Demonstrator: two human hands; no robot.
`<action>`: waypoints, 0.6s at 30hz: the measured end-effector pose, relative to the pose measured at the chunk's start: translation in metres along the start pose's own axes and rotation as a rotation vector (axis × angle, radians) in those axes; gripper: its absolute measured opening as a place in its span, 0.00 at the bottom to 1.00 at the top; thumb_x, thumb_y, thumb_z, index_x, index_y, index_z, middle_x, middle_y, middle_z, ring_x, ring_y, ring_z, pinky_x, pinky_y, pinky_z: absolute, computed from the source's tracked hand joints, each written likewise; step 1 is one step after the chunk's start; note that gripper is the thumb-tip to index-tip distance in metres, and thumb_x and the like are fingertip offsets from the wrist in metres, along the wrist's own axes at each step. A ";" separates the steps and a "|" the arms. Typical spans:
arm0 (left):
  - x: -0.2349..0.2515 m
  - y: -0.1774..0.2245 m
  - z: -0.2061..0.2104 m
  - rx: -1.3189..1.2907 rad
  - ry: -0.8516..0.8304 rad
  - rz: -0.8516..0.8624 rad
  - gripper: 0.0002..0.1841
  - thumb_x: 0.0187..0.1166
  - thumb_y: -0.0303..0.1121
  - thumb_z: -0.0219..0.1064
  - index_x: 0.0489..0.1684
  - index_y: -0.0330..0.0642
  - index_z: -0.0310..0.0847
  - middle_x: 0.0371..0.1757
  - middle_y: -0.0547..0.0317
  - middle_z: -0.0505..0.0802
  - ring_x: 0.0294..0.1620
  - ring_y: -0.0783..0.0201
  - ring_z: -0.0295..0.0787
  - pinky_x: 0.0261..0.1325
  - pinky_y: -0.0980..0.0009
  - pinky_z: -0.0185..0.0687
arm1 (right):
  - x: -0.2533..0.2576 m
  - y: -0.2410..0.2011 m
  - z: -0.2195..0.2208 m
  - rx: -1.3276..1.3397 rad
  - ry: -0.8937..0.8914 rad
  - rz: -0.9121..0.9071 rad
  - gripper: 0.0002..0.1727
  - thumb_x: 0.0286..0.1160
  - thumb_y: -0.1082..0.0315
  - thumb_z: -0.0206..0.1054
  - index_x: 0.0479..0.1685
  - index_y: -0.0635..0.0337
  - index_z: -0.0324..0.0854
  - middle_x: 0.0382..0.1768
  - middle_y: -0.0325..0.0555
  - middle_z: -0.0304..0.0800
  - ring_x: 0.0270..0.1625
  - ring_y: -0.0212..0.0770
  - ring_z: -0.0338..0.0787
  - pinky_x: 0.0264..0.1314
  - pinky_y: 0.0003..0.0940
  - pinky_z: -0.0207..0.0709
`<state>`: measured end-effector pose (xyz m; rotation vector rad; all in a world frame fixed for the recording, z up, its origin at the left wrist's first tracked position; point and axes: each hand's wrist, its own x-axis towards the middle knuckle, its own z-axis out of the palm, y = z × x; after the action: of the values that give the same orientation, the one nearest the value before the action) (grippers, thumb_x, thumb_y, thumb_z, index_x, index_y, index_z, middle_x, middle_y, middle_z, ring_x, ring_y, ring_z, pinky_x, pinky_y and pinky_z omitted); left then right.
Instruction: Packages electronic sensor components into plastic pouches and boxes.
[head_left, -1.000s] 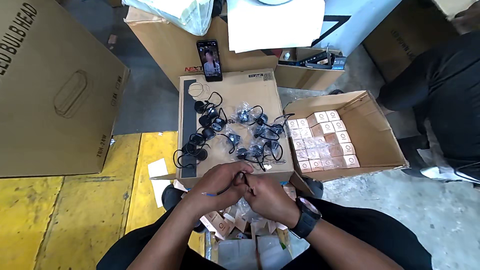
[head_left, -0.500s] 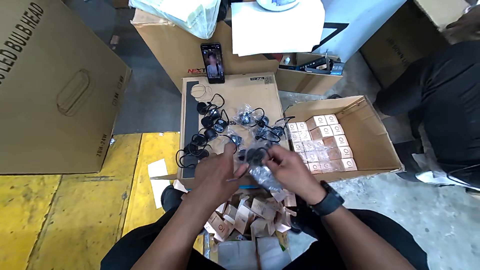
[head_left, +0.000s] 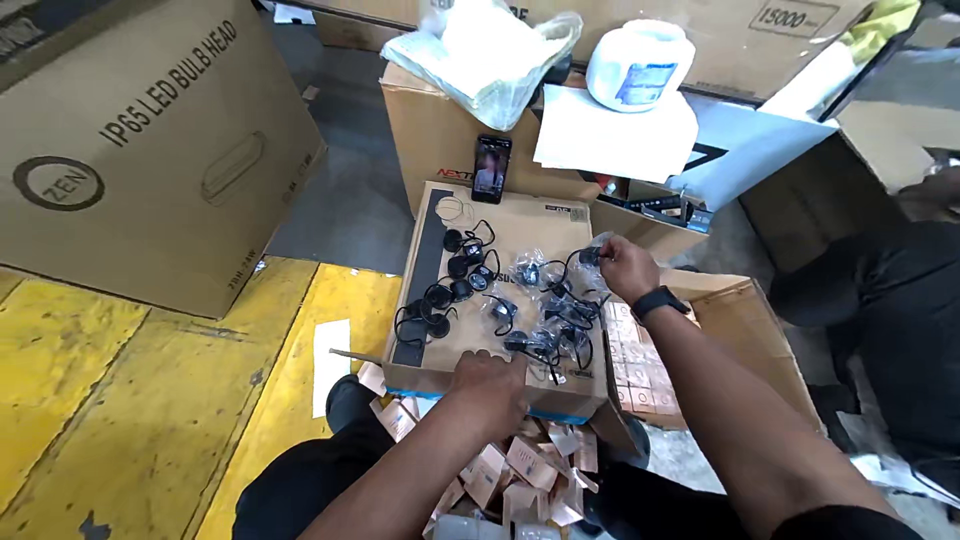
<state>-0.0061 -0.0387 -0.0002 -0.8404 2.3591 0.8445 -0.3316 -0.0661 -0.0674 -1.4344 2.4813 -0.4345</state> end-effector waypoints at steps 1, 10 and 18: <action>0.001 -0.001 0.000 0.004 0.001 0.002 0.30 0.82 0.50 0.65 0.78 0.44 0.69 0.58 0.41 0.91 0.64 0.40 0.86 0.66 0.38 0.75 | 0.007 -0.003 0.005 -0.049 -0.015 0.014 0.08 0.79 0.69 0.64 0.50 0.60 0.83 0.37 0.63 0.91 0.40 0.69 0.91 0.40 0.75 0.79; 0.000 0.001 -0.002 0.010 0.068 0.042 0.26 0.82 0.50 0.65 0.73 0.43 0.75 0.56 0.43 0.91 0.62 0.40 0.86 0.64 0.39 0.75 | -0.058 -0.037 -0.023 0.472 0.116 -0.021 0.25 0.83 0.63 0.68 0.77 0.61 0.73 0.48 0.54 0.90 0.42 0.50 0.91 0.46 0.55 0.86; 0.003 0.009 0.001 -0.570 0.364 0.079 0.34 0.80 0.49 0.69 0.87 0.53 0.66 0.68 0.55 0.89 0.66 0.55 0.88 0.69 0.48 0.83 | -0.174 -0.044 -0.008 1.443 -0.181 0.350 0.36 0.63 0.74 0.54 0.81 0.65 0.65 0.50 0.51 0.91 0.40 0.39 0.91 0.37 0.33 0.85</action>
<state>-0.0141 -0.0342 0.0007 -1.2131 2.4973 1.5540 -0.2140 0.0659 -0.0330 -0.3808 1.4318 -1.4645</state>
